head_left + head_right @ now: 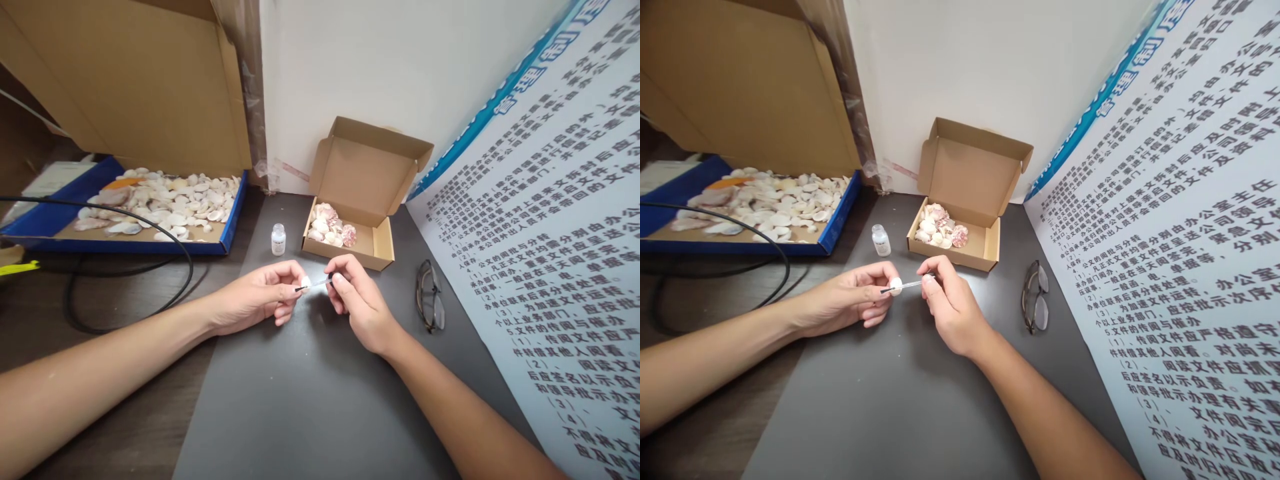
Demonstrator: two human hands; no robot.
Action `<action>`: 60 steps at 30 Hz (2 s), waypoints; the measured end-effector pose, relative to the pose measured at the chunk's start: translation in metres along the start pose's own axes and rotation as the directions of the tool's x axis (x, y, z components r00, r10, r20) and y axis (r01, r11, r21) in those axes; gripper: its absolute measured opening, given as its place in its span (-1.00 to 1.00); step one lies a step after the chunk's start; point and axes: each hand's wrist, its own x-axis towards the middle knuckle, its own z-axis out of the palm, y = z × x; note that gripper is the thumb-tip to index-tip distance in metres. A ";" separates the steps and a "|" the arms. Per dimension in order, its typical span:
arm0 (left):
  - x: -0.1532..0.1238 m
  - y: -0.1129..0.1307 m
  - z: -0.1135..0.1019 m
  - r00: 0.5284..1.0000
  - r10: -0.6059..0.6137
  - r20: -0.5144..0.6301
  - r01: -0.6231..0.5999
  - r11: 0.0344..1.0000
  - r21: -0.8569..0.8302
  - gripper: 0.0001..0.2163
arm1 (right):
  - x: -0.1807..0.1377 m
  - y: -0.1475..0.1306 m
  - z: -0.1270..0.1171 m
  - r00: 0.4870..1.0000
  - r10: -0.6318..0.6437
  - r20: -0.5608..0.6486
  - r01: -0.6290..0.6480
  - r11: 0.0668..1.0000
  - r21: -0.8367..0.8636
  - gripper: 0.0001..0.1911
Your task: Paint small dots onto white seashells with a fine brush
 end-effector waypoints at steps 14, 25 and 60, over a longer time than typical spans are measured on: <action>-0.001 0.001 0.000 1.000 -0.013 0.003 0.013 1.000 0.001 -0.80 | 0.003 -0.001 0.003 0.998 0.058 -0.020 -0.055 0.993 0.102 -0.83; -0.001 0.002 0.001 1.000 -0.007 0.002 0.007 1.000 0.006 -0.90 | 0.009 -0.007 0.006 0.971 0.218 -0.101 -0.196 0.961 0.198 -0.67; -0.002 0.003 0.001 1.000 -0.017 0.012 0.017 1.000 0.000 -0.94 | 0.010 -0.008 0.002 0.964 0.079 -0.253 -0.032 0.982 0.185 -0.77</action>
